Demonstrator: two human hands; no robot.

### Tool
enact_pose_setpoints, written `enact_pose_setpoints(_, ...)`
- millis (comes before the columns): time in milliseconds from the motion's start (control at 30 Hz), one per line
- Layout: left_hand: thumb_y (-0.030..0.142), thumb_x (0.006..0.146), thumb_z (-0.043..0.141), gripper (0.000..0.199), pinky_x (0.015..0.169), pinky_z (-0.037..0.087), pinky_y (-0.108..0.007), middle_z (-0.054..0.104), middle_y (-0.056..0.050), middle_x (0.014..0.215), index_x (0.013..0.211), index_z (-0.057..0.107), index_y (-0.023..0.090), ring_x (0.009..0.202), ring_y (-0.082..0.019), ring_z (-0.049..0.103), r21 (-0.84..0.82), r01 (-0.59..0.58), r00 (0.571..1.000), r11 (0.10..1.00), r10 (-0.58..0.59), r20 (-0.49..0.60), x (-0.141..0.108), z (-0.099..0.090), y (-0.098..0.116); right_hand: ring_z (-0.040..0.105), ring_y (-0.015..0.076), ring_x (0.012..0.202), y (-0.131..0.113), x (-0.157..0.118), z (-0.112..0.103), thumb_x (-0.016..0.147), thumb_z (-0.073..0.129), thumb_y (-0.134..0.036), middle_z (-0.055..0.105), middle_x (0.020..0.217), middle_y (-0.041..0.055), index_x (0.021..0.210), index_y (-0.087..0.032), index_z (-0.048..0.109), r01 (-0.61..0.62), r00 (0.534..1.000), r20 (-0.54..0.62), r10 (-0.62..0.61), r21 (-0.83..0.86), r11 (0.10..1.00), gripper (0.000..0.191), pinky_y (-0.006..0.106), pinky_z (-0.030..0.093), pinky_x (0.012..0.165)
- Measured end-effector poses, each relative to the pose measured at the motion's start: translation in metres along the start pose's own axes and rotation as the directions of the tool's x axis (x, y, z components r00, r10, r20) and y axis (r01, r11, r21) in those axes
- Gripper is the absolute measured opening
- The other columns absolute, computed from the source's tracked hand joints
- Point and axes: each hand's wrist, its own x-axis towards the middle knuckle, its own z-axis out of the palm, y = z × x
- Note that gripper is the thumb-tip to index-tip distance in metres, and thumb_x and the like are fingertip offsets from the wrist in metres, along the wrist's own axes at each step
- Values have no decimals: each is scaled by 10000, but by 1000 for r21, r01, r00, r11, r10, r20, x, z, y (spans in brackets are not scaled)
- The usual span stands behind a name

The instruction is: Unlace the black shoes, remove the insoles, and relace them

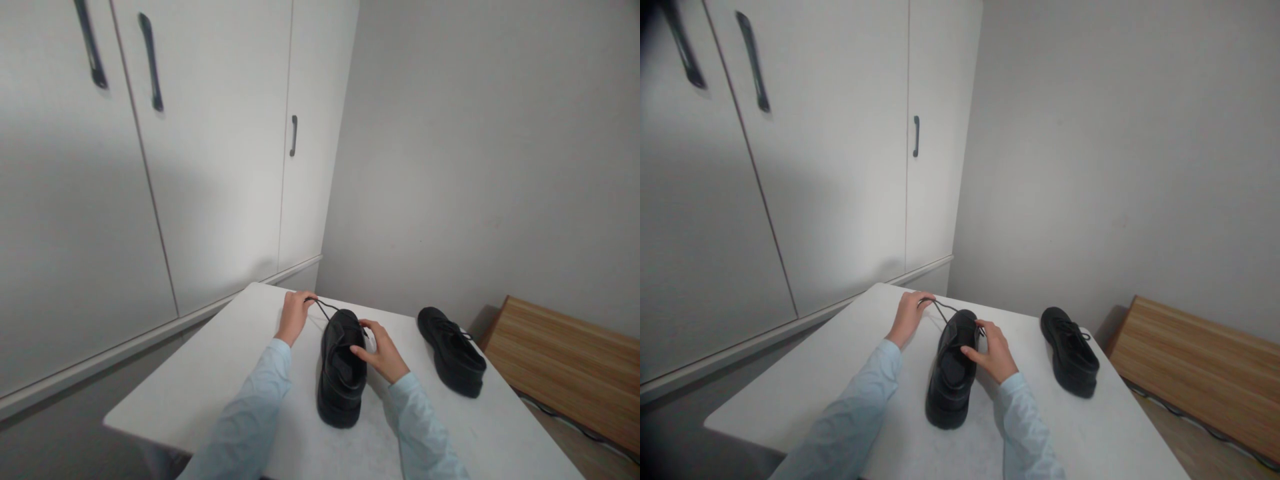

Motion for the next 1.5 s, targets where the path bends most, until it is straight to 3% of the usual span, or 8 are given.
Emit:
enact_pose_setpoints(200, 149, 779, 559, 137, 847, 419, -326, 687, -49, 881, 817, 675, 211, 881, -212, 592, -172, 60, 983, 983, -88, -164, 4, -5, 3, 543, 252, 1058, 0, 0, 1, 725, 656, -391, 589, 1120, 87, 1156, -207, 498, 11, 1000, -22, -11, 12, 1000, 495, 434, 431, 930)
enact_pose_setpoints(533, 262, 820, 495, 189, 820, 441, -301, 676, -67, 932, 901, 638, 170, 883, -194, 597, -268, 78, 949, 960, -154, -274, 7, -11, 4, 547, 250, 1049, 1, 0, 0, 730, 651, -402, 589, 1116, 90, 1163, -196, 492, 21, 1000, -14, -21, 2, 1000, 505, 425, 437, 916)
enact_pose_setpoints(667, 306, 802, 523, 221, 814, 461, -301, 665, -73, 937, 929, 632, 162, 880, -185, 594, -412, 95, 916, 906, -242, -321, 9, -9, -5, 543, 252, 1048, 2, 0, 1, 731, 653, -390, 589, 1114, 91, 1162, -198, 492, 22, 1000, -14, -22, 4, 1000, 498, 434, 435, 916)
enact_pose_setpoints(733, 337, 774, 563, 247, 788, 488, -299, 652, -69, 927, 932, 619, 156, 855, -173, 598, -574, 100, 896, 813, -324, -304, 10, -6, -7, 545, 254, 1047, 3, 0, 1, 727, 656, -390, 591, 1112, 87, 1161, -207, 496, 22, 1000, -15, -22, 6, 1000, 497, 436, 438, 911)
enact_pose_setpoints(867, 332, 712, 656, 269, 778, 524, -333, 617, -26, 842, 902, 597, 151, 788, -129, 594, -856, 53, 853, 514, -469, -229, 10, -5, -6, 547, 253, 1047, 5, 0, 1, 728, 655, -396, 589, 1116, 89, 1168, -204, 493, 21, 1000, -14, -21, 7, 1000, 506, 435, 441, 907)
enact_pose_setpoints(1167, 99, 812, 567, 88, 828, 534, -399, 613, 11, 739, 750, 542, 155, 768, -126, 648, -999, 51, 771, -13, -635, 48, 14, -13, 0, 553, 253, 1047, 6, 0, 2, 727, 656, -384, 596, 1111, 84, 1159, -214, 501, 29, 999, -21, -28, 26, 999, 490, 435, 444, 907)
enact_pose_setpoints(1367, 17, 853, 439, 209, 652, 551, -197, 559, 21, 662, 704, 492, 154, 597, -56, 589, -992, 28, 699, -119, -707, 105, 20, -18, 2, 552, 245, 1050, 5, 0, 2, 734, 649, -380, 592, 1118, 87, 1151, -205, 499, 31, 999, -13, -30, 45, 999, 477, 427, 444, 912)
enact_pose_setpoints(1500, 26, 803, 488, 158, 351, 346, -83, 484, 46, 600, 703, 498, 148, 384, 1, 398, -988, 91, 744, -122, -652, 149, 17, -20, 3, 558, 246, 1044, 4, 0, 2, 729, 651, -372, 597, 1109, 82, 1150, -213, 507, 31, 999, -14, -30, 55, 998, 472, 422, 455, 897)
